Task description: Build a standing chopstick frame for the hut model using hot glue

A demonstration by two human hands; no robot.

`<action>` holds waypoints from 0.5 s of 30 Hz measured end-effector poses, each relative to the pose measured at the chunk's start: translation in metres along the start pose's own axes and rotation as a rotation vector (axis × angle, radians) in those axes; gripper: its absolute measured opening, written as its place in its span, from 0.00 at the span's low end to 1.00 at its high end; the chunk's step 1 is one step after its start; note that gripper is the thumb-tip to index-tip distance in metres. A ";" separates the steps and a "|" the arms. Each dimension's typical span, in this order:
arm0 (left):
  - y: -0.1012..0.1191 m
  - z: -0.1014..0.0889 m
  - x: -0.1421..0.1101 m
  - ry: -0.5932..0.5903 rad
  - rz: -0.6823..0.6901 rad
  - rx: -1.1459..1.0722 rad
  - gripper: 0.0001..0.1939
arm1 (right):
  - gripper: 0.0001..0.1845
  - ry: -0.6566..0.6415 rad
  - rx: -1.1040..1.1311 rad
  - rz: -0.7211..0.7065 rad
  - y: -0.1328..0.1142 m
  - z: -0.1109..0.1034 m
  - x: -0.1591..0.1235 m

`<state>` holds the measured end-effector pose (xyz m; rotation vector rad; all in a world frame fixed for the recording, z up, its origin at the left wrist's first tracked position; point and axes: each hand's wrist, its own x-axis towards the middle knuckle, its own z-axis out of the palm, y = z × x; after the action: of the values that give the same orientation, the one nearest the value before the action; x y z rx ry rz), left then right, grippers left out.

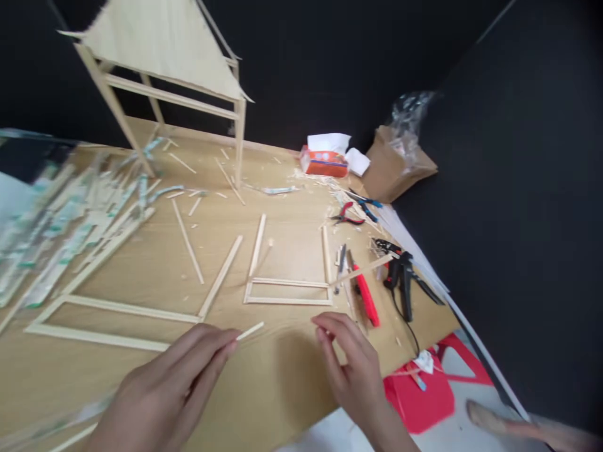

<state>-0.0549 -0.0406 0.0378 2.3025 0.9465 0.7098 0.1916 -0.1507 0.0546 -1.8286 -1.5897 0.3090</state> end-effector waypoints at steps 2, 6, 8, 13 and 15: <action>0.005 0.009 0.006 -0.053 -0.115 -0.139 0.11 | 0.12 0.100 -0.147 0.107 0.026 -0.025 -0.012; 0.021 0.023 0.017 -0.240 -0.398 -0.426 0.13 | 0.10 0.312 -0.335 0.338 0.067 -0.066 -0.028; 0.029 0.029 0.019 -0.342 -0.515 -0.559 0.15 | 0.13 0.354 -0.327 0.446 0.080 -0.077 -0.031; 0.047 0.043 0.021 -0.457 -0.675 -0.777 0.17 | 0.17 0.323 -0.250 0.542 0.096 -0.071 -0.024; 0.053 0.046 0.020 -0.414 -0.721 -0.823 0.16 | 0.19 0.323 -0.241 0.538 0.101 -0.065 -0.020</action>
<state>0.0116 -0.0702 0.0444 1.1929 0.9484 0.2129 0.3038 -0.1933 0.0343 -2.3418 -0.9307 0.0498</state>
